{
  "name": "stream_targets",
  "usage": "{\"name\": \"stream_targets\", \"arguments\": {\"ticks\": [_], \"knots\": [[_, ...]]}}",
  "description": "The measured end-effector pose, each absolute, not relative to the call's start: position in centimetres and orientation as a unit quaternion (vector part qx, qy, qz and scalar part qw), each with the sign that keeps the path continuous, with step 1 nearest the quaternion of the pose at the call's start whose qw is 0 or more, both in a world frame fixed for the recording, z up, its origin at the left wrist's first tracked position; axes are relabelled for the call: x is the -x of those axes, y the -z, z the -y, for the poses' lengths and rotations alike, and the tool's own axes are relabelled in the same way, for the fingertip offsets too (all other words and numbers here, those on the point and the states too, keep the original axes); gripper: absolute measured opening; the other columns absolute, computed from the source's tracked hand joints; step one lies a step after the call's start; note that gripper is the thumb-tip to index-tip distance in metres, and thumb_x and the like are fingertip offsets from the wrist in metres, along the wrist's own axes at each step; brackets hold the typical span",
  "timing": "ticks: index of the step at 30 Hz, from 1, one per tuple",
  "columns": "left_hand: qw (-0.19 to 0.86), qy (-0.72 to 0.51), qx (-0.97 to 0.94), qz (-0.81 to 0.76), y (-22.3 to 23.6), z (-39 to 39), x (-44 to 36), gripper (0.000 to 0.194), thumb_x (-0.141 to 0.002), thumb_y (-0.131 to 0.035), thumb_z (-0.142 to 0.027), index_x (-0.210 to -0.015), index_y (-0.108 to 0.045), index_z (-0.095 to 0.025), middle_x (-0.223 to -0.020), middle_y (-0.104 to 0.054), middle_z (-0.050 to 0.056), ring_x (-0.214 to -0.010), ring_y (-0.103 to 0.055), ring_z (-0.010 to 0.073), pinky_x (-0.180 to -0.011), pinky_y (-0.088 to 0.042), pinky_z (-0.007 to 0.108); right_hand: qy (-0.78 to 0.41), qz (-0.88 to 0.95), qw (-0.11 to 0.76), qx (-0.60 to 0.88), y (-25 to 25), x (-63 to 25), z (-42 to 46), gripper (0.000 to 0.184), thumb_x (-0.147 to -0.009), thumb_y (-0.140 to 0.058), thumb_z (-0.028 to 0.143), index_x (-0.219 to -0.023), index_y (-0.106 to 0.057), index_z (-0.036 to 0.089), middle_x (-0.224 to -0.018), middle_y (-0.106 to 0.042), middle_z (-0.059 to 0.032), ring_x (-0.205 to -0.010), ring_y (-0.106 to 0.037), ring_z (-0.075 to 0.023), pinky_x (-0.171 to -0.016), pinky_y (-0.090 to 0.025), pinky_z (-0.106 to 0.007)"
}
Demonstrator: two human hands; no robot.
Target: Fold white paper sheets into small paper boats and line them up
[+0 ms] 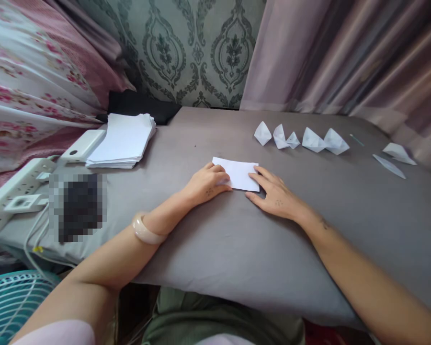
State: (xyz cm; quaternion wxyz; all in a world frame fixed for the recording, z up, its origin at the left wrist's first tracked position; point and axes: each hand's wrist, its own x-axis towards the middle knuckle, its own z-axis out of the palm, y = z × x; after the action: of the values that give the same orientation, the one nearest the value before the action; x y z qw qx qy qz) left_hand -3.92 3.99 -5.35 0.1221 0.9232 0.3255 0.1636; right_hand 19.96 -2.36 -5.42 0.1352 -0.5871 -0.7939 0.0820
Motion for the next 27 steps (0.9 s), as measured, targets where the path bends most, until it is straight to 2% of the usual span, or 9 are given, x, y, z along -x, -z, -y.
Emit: {"name": "stream_targets", "arguments": {"ticks": [2,5,8,11,16,20,21,24,27], "knots": [[0.086,-0.151,-0.934,-0.311,5.1,-4.2,4.2,0.031,-0.097,-0.043,-0.039,-0.104,-0.067,-0.020,-0.107,-0.065,0.009,-0.103,-0.054,0.0222,-0.090,-0.046,0.035,-0.074,0.795,0.139,0.586,5.2,-20.3,2.6,0.053,-0.086,-0.053,0.044,-0.133,-0.052,0.018,-0.151,-0.038,-0.0113,-0.132,-0.044,-0.0291,-0.107,-0.039,-0.045],[0.061,-0.126,-0.939,-0.313,4.7,-4.3,4.6,0.033,-0.099,-0.034,-0.030,-0.104,-0.066,-0.020,-0.103,-0.067,0.009,-0.101,-0.056,0.0204,-0.088,-0.048,0.032,-0.010,0.801,0.165,0.575,5.2,-20.3,2.4,0.037,-0.087,-0.052,0.032,-0.121,-0.062,0.019,-0.140,-0.051,-0.0100,-0.121,-0.052,-0.0270,-0.102,-0.043,-0.043],[0.058,-0.119,-0.932,-0.337,4.5,-4.2,4.6,0.031,-0.099,-0.033,-0.024,-0.107,-0.063,-0.020,-0.104,-0.068,0.009,-0.105,-0.058,0.0205,-0.084,-0.050,0.031,0.076,0.826,0.170,0.532,5.2,-19.8,2.0,0.028,-0.091,-0.046,0.023,-0.106,-0.069,0.018,-0.128,-0.059,-0.0111,-0.113,-0.055,-0.0266,-0.096,-0.044,-0.042],[0.064,-0.139,-0.928,-0.339,5.0,-4.1,4.5,0.031,-0.098,-0.033,-0.020,-0.107,-0.062,-0.018,-0.110,-0.066,0.011,-0.108,-0.059,0.0214,-0.087,-0.051,0.034,0.127,0.862,0.141,0.471,4.8,-18.8,2.1,0.030,-0.092,-0.040,0.013,-0.095,-0.070,0.016,-0.121,-0.064,-0.0118,-0.109,-0.056,-0.0255,-0.096,-0.042,-0.042],[0.057,-0.184,-0.932,-0.307,5.9,-3.6,3.9,0.027,-0.095,-0.041,-0.021,-0.112,-0.060,-0.017,-0.128,-0.055,0.013,-0.116,-0.055,0.0229,-0.094,-0.050,0.037,0.118,0.883,0.162,0.424,4.4,-16.9,3.7,0.030,-0.090,-0.040,0.008,-0.089,-0.069,0.015,-0.111,-0.069,-0.0113,-0.104,-0.059,-0.0231,-0.101,-0.040,-0.041],[0.051,-0.134,-0.927,-0.347,5.3,-3.1,3.6,0.030,-0.093,-0.038,-0.015,-0.110,-0.062,-0.018,-0.118,-0.059,0.012,-0.110,-0.056,0.0224,-0.092,-0.051,0.038,0.056,0.872,0.197,0.444,4.6,-16.7,4.3,0.028,-0.090,-0.042,0.013,-0.102,-0.067,0.016,-0.121,-0.066,-0.0092,-0.112,-0.058,-0.0220,-0.103,-0.040,-0.039],[0.058,-0.121,-0.926,-0.353,5.0,-3.0,3.6,0.031,-0.092,-0.038,-0.013,-0.110,-0.063,-0.018,-0.115,-0.061,0.011,-0.109,-0.057,0.0221,-0.092,-0.051,0.037,0.036,0.860,0.202,0.468,4.6,-17.0,4.2,0.031,-0.087,-0.045,0.015,-0.112,-0.064,0.016,-0.128,-0.062,-0.0097,-0.118,-0.055,-0.0226,-0.104,-0.040,-0.040],[0.083,-0.100,-0.926,-0.354,4.6,-3.1,4.0,0.034,-0.087,-0.040,-0.009,-0.109,-0.064,-0.019,-0.118,-0.064,0.009,-0.110,-0.059,0.0224,-0.094,-0.051,0.037,-0.027,0.826,0.181,0.533,4.9,-18.3,3.7,0.059,-0.081,-0.051,0.021,-0.140,-0.044,0.013,-0.145,-0.048,-0.0125,-0.134,-0.043,-0.0260,-0.109,-0.037,-0.045],[0.079,-0.108,-0.924,-0.358,4.6,-3.3,4.3,0.037,-0.085,-0.042,-0.008,-0.113,-0.064,-0.020,-0.125,-0.061,0.009,-0.116,-0.057,0.0232,-0.097,-0.050,0.037,-0.065,0.833,0.132,0.533,5.3,-19.4,3.4,0.060,-0.086,-0.049,0.030,-0.143,-0.041,0.015,-0.149,-0.043,-0.0127,-0.139,-0.038,-0.0268,-0.114,-0.031,-0.049]]}}
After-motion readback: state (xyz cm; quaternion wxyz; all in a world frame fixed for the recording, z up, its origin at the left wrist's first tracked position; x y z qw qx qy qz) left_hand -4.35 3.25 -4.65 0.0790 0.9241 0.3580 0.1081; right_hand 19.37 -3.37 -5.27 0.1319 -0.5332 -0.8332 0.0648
